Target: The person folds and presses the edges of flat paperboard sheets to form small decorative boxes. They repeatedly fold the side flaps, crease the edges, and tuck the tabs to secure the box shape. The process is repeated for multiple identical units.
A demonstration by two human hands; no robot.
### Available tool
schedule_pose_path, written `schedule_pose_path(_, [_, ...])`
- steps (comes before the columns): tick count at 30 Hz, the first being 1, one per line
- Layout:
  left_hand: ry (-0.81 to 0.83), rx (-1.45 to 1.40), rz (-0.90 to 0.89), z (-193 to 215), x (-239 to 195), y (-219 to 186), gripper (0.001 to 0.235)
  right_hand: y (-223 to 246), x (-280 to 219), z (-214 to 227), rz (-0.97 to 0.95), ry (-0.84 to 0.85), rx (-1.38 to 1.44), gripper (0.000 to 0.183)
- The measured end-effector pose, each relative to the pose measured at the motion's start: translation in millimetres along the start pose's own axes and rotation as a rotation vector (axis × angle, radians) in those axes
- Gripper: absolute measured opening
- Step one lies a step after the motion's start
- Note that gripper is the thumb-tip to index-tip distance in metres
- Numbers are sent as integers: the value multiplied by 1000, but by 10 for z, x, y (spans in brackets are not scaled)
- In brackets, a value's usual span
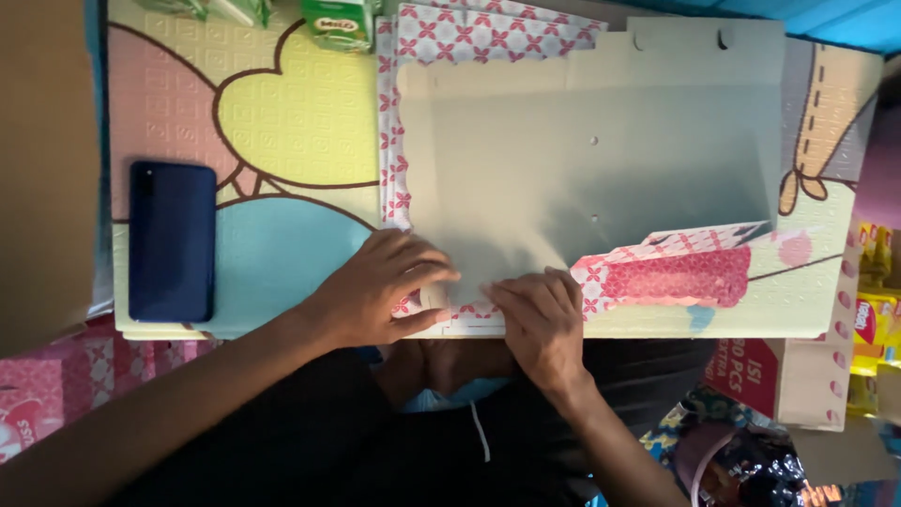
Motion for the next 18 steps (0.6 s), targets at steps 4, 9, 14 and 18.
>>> schedule_pose_path(4, [106, -79, 23, -81, 67, -139, 34, -44, -209, 118, -16, -25, -30, 9])
schedule_pose_path(9, [131, 59, 0, -219, 252, -256, 29, -33, -501, 227, -28, -72, -130, 17])
schedule_pose_path(14, [130, 119, -17, -243, 632, -461, 43, -118, -1227, 50, -231, 176, -104, 63])
schedule_pose_path(18, [214, 261, 11, -733, 848, -368, 81, -131, -1662, -115, -284, 260, -126, 92])
Point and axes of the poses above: each hand's wrist, its own x-axis towards the middle knuckle, its own z-axis out of the back of the hand, y = z × x, the point moved 10 cm from there along x, towards the middle knuckle, and after that the axes turned 7 degrees about z, right-handed, at the moved point
